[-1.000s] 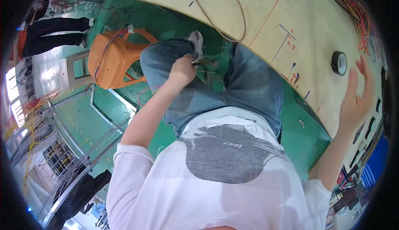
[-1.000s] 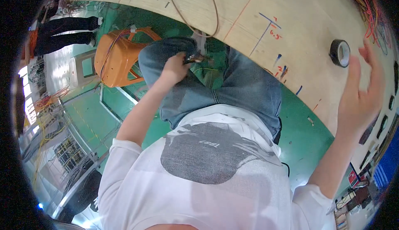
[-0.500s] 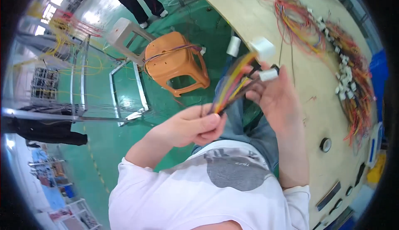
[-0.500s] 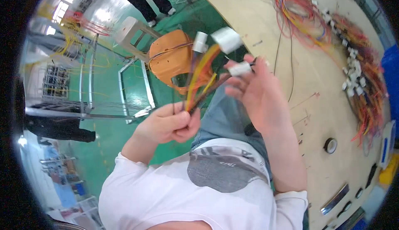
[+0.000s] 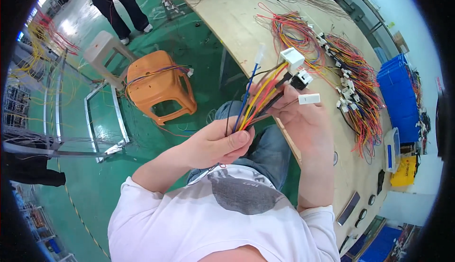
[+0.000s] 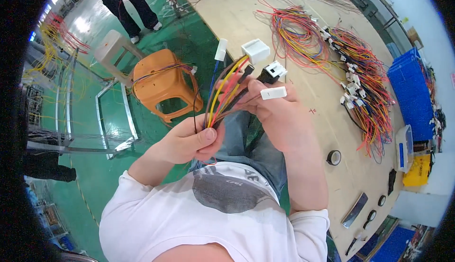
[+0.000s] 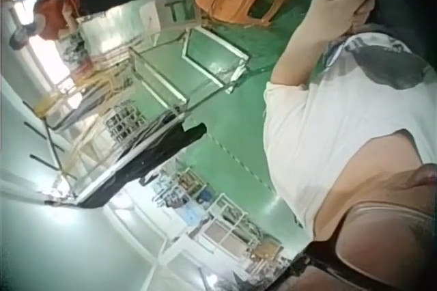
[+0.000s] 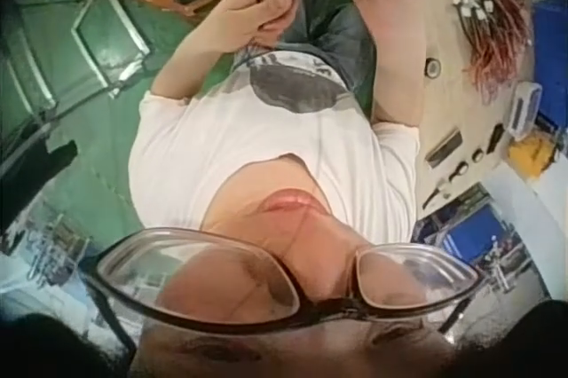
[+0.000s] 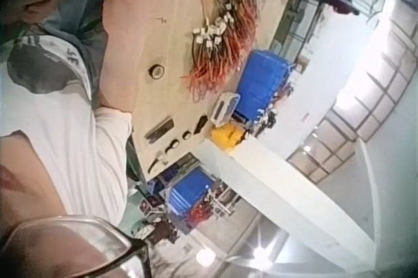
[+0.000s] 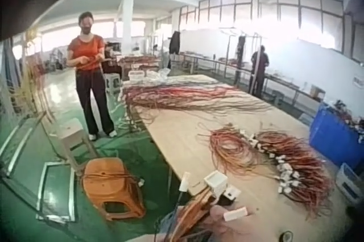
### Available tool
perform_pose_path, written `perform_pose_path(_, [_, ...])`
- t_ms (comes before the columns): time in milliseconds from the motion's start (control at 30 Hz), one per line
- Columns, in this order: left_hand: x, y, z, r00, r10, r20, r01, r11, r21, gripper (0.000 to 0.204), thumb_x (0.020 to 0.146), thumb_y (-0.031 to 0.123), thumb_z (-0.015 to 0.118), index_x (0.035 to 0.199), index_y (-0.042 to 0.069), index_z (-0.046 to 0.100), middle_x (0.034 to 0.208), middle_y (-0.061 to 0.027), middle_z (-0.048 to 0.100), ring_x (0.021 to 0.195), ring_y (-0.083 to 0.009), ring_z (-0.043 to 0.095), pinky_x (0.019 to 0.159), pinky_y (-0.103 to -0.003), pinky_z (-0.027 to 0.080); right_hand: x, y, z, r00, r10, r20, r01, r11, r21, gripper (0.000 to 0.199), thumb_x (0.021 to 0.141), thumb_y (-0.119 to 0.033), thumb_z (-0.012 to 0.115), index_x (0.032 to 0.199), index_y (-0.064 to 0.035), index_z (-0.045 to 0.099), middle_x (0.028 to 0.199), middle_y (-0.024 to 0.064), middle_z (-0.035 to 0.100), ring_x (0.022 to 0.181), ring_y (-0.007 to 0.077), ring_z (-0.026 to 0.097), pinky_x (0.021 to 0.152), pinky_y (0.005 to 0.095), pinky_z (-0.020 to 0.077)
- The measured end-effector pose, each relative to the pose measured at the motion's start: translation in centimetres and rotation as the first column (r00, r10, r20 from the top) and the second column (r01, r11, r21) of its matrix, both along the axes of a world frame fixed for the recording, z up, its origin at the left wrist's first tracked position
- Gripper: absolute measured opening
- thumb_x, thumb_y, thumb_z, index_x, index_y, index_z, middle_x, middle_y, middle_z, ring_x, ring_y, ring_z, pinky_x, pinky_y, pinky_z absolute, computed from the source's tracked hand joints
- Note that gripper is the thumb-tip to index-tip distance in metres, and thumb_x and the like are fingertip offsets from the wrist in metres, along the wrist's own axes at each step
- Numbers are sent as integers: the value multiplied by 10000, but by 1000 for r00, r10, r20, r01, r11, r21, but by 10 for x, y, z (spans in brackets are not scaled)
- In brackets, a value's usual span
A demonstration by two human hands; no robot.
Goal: Assembling and applying electrical tape to wire bundles on a factory workbench.
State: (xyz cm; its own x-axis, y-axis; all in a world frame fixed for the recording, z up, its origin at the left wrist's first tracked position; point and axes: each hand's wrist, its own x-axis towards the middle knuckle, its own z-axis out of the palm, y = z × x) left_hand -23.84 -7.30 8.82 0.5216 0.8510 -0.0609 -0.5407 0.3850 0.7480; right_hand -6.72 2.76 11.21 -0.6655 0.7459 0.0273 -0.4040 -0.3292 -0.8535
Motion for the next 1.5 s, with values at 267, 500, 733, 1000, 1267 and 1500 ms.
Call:
perform_pose_path(267, [5, 9, 10, 977, 100, -187, -94, 995, 41, 257, 868, 290, 449, 802, 43, 424, 577, 32, 380, 475, -29, 283, 423, -174, 220, 6, -4, 23, 976, -122, -179, 125, 992, 8, 509, 786, -192, 483, 1216, 29, 324, 988, 181, 533, 854, 252, 565, 748, 351, 453])
perform_pose_path(500, [9, 10, 14, 972, 135, -193, -126, 990, 58, 222, 863, 254, 465, 851, 34, 450, 593, 40, 385, 499, -32, 304, 426, -178, 235, -16, -6, 30, 883, -469, 25, 466, 882, 76, 462, 692, 14, 615, 1106, 11, 410, 837, 88, 581, 694, 133, 573, 576, 211, 438])
perform_pose_path(733, [-7, 14, 21, 726, 172, -665, 340, 751, 565, 141, 824, 125, 500, 897, 6, 498, 602, -108, 499, 505, -211, 479, 480, -284, 377, 17, 0, 18, 1000, 11, -8, -13, 976, -219, 336, 665, -46, 620, 974, -8, 494, 797, 90, 588, 668, 148, 560, 646, 243, 420])
perform_pose_path(1000, [3, 35, -38, 234, -54, -971, 629, 770, 109, 204, 821, 201, 460, 818, -1, 496, 718, -206, 548, 701, -383, 525, 600, -438, 403, 31, 25, -23, 735, -42, 677, -449, 718, 532, 161, 635, -5, 632, 783, -33, 574, 718, 58, 580, 731, 170, 579, 777, 290, 420])
perform_pose_path(1267, [39, 36, -185, 365, -27, -931, -15, 999, -35, 214, 774, 193, 513, 800, -19, 525, 740, -211, 562, 724, -350, 558, 635, -402, 423, -7, -11, -132, 829, -278, 485, 93, 924, 372, 105, 745, -19, 564, 851, -18, 555, 722, 60, 589, 718, 155, 579, 797, 302, 429])
perform_pose_path(1500, [42, 17, -226, 440, -46, -897, -28, 998, -65, 303, 674, 162, 592, 873, -45, 495, 781, -203, 572, 773, -308, 569, 664, -354, 428, -12, -52, -210, 772, -316, 551, 306, 945, 112, 148, 838, -98, 497, 880, 16, 582, 595, 10, 530, 524, 54, 478, 483, 177, 380])
